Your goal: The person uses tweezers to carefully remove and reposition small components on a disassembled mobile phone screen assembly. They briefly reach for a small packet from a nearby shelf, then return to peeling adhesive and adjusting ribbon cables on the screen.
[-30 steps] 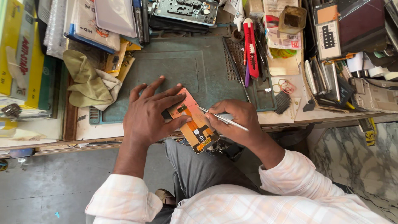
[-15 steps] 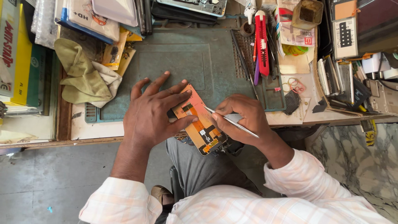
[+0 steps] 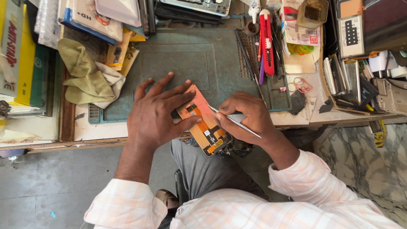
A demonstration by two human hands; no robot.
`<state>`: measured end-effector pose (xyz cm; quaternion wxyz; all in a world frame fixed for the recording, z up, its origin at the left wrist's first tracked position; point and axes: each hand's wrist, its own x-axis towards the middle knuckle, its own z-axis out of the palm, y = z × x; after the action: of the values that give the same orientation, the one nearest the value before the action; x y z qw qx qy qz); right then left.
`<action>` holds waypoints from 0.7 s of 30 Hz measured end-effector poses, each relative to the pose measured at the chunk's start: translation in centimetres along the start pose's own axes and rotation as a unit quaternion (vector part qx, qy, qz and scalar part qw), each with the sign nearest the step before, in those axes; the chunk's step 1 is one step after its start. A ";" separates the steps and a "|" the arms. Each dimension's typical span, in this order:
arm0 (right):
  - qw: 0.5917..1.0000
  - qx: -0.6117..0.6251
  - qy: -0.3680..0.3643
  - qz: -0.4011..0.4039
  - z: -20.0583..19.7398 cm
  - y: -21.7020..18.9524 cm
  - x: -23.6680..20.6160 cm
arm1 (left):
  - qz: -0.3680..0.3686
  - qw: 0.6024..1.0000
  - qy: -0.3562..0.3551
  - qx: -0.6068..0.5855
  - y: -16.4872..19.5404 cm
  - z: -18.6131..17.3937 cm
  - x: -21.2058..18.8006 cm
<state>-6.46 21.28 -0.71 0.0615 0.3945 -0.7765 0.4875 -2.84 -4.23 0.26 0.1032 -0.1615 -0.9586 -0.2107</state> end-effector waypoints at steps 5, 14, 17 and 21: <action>1.000 -0.008 0.001 -0.003 0.0 0.0 0.0 | -0.013 1.000 -0.011 0.004 0.0 0.0 0.0; 1.000 -0.008 -0.004 -0.006 0.0 0.1 0.1 | 0.000 1.000 0.002 0.002 0.0 0.0 0.1; 1.000 -0.012 0.000 0.000 0.1 0.1 0.1 | -0.002 1.000 -0.002 -0.005 0.0 0.0 0.1; 1.000 -0.013 0.000 -0.005 0.0 0.1 0.1 | -0.005 1.000 -0.006 -0.001 0.0 0.0 0.1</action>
<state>-6.57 21.24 -0.75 0.0688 0.3982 -0.7804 0.4771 -2.90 -4.25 0.30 0.0962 -0.1586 -0.9597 -0.2113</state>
